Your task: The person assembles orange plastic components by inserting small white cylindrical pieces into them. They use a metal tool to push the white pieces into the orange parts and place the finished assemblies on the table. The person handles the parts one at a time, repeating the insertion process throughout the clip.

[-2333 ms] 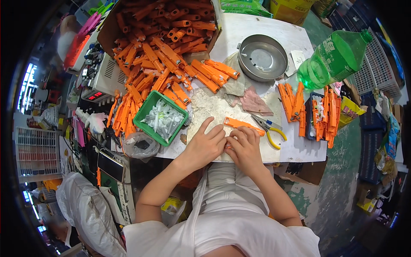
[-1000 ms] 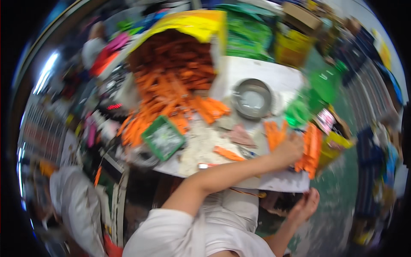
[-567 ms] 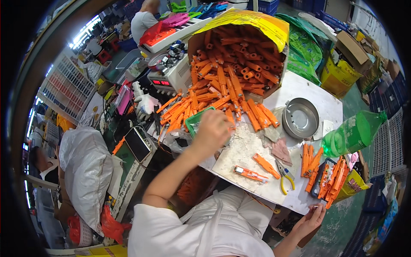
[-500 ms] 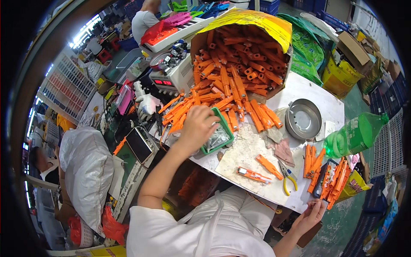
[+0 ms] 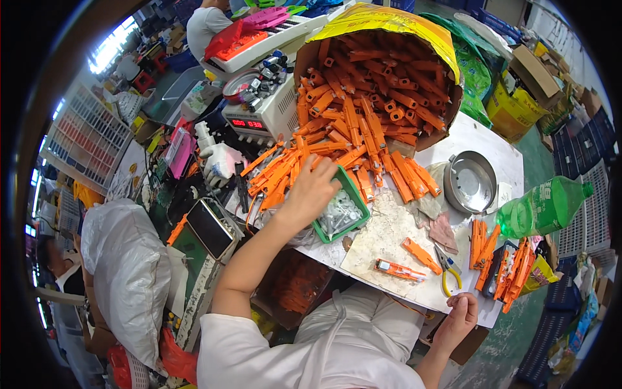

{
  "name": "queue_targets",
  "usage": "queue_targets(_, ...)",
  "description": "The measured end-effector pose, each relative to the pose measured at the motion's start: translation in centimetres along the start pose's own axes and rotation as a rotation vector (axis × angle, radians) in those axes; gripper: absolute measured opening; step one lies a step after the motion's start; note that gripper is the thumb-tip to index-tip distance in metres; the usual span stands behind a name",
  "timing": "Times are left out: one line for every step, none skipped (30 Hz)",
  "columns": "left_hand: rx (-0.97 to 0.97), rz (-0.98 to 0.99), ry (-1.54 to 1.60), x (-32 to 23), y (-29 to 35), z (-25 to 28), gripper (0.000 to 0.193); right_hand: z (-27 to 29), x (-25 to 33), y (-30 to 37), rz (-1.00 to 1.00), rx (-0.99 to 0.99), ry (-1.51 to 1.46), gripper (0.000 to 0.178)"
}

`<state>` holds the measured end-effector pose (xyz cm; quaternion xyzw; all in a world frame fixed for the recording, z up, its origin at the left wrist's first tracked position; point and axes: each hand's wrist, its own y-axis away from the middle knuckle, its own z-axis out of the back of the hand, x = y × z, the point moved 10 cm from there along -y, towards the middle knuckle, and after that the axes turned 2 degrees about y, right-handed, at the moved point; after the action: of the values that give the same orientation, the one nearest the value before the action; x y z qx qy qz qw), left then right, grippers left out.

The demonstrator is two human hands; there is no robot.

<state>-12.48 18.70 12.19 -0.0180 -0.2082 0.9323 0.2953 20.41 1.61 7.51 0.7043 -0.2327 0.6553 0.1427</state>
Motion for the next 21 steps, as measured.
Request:
queue_targets(-0.023, 0.015, -0.043, 0.5, 0.0, 0.3, 0.007, 0.4, -0.2, 0.0, -0.007, -0.017, -0.002, 0.017)
queue_targets(-0.059, 0.038, 0.038, 1.0, 0.1, 0.8, 0.008, 0.7, -0.4, -0.1, -0.015, -0.034, -0.005, 0.016)
queue_targets(-0.059, 0.048, 0.098, 0.9, 0.1, 1.1, 0.009, 1.0, -0.6, -0.1, -0.022, -0.051, -0.007, 0.016)
queue_targets(-0.058, 0.058, 0.156, 0.8, 0.1, 1.5, 0.009, 1.0, -0.9, -0.2, -0.036, -0.05, -0.022, 0.016)
queue_targets(-0.057, 0.068, 0.214, 0.7, 0.2, 1.7, 0.01, 0.8, -1.1, -0.3, -0.049, -0.05, -0.037, 0.016)
queue_targets(-0.051, 0.038, 0.216, 0.1, 0.2, 1.5, 0.01, 0.7, -1.3, -0.4, -0.062, -0.05, -0.052, 0.016)
queue_targets(-0.044, 0.011, 0.214, -0.5, 0.2, 1.4, 0.01, 0.4, -1.3, -0.4, -0.062, -0.04, -0.052, 0.016)
queue_targets(-0.037, -0.017, 0.212, -1.0, 0.2, 1.3, 0.01, -0.1, -1.3, -0.5, -0.062, -0.03, -0.052, 0.016)
queue_targets(-0.003, -0.026, 0.196, -1.3, 0.2, 0.6, 0.011, -0.6, -1.2, -0.5, -0.061, -0.02, -0.051, 0.016)
queue_targets(0.028, -0.037, 0.179, -1.5, 0.1, -0.4, 0.011, -1.1, -0.9, -0.5, -0.052, -0.011, -0.046, 0.017)
queue_targets(0.06, -0.047, 0.162, -1.8, 0.1, -1.0, 0.011, -1.6, -0.4, -0.6, -0.042, -0.003, -0.041, 0.017)
queue_targets(0.07, -0.038, 0.148, -1.8, 0.0, -1.3, 0.012, -2.0, -0.1, -0.5, -0.033, 0.005, -0.036, 0.017)
queue_targets(0.079, -0.031, 0.137, -1.9, -0.1, -1.5, 0.013, -2.2, 0.0, -0.5, -0.027, 0.01, -0.031, 0.017)
queue_targets(0.088, -0.023, 0.125, -2.0, -0.2, -1.7, 0.014, -2.3, 0.2, -0.5, -0.021, 0.015, -0.026, 0.017)
queue_targets(0.095, -0.024, 0.101, -2.0, -0.2, -2.0, 0.015, -2.3, 0.3, -0.5, -0.015, 0.02, -0.021, 0.017)
queue_targets(0.104, -0.024, 0.076, -2.0, -0.1, -2.4, 0.016, -2.2, 0.3, -0.4, -0.014, 0.023, -0.014, 0.017)
queue_targets(0.113, -0.024, 0.051, -2.1, -0.1, -2.7, 0.017, -2.1, 0.3, -0.4, -0.013, 0.026, -0.008, 0.017)
queue_targets(0.078, -0.015, -0.002, -1.8, -0.2, -2.4, 0.017, -2.1, 0.2, -0.4, -0.012, 0.03, -0.001, 0.017)
queue_targets(0.045, -0.007, -0.056, -1.3, -0.3, -2.0, 0.017, -1.8, 0.0, -0.3, -0.024, 0.022, 0.003, 0.017)
queue_targets(0.012, 0.002, -0.11, -1.0, -0.3, -1.6, 0.018, -1.6, -0.2, -0.3, -0.037, 0.014, 0.007, 0.017)
queue_targets(-0.004, 0.028, -0.054, -0.7, -0.2, -1.1, 0.018, -1.4, -0.3, -0.2, -0.049, 0.006, 0.012, 0.017)
